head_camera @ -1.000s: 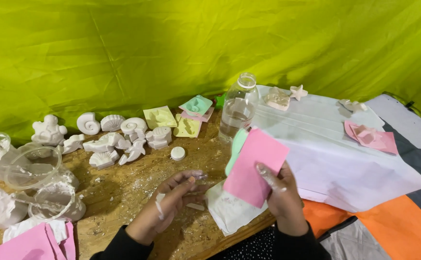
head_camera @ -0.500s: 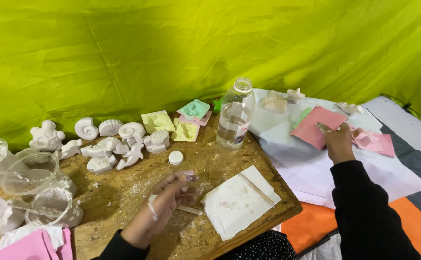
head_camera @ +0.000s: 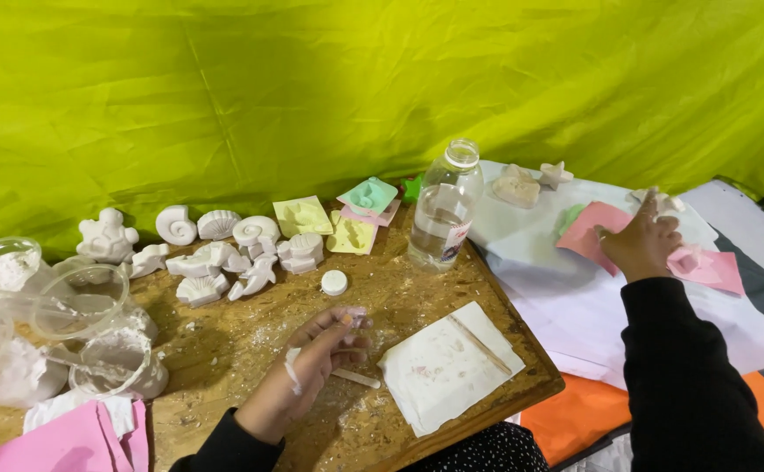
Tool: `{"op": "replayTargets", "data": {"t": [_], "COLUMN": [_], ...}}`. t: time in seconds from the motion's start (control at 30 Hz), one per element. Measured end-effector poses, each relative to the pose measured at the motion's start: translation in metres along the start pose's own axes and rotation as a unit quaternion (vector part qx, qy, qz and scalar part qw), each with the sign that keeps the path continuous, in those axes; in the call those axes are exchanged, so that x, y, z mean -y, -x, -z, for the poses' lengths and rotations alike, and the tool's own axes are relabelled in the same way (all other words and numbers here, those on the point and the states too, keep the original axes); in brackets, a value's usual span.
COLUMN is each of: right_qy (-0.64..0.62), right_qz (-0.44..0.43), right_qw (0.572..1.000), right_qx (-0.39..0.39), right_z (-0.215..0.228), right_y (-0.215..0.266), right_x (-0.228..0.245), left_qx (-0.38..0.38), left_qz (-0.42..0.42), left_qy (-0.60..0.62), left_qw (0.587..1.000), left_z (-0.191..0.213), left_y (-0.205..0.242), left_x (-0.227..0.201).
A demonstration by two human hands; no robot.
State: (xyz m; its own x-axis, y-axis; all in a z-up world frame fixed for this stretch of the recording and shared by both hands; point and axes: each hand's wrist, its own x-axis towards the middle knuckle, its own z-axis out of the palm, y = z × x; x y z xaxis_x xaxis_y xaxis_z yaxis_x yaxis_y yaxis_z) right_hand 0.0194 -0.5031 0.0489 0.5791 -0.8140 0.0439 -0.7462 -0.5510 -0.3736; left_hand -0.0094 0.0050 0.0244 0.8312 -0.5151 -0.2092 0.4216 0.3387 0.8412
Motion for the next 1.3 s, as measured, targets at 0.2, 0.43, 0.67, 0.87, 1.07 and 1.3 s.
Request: {"op": "replayTargets", "data": {"t": [0.2,0.43,0.67,0.87,1.07,1.3], "right_qy": [-0.01,-0.2,-0.339,-0.538,-0.532,-0.46], "right_qz": [0.109,0.462,0.479,0.426,0.42,0.419], "right_qw": [0.99,0.799,0.776,0.719,0.735,0.783], "right_qx": [-0.09,-0.329,-0.232,-0.115,-0.014,-0.007], "right_z": [0.005,0.001,-0.027,-0.045,-0.058,-0.096], "right_y": [0.022,0.133,0.263,0.324,0.357,0.354], "right_x": [0.002,0.034,0.062,0.096,0.12,0.121], "left_qx": [-0.021,0.011,0.002,-0.042,-0.283,-0.557], "left_qz": [-0.029,-0.195,-0.261,-0.28,-0.151,-0.127], "left_qy": [-0.114,-0.364,-0.455,-0.569,-0.512,-0.607], "left_qw": [0.993,0.911,0.851,0.772,0.797,0.552], "left_z": [-0.002,0.012,0.022,0.044,0.083,0.176], "left_y": [0.006,0.014,0.036,0.094,0.196,0.268], "left_x": [-0.005,-0.012,-0.04,-0.06,-0.066,-0.022]}}
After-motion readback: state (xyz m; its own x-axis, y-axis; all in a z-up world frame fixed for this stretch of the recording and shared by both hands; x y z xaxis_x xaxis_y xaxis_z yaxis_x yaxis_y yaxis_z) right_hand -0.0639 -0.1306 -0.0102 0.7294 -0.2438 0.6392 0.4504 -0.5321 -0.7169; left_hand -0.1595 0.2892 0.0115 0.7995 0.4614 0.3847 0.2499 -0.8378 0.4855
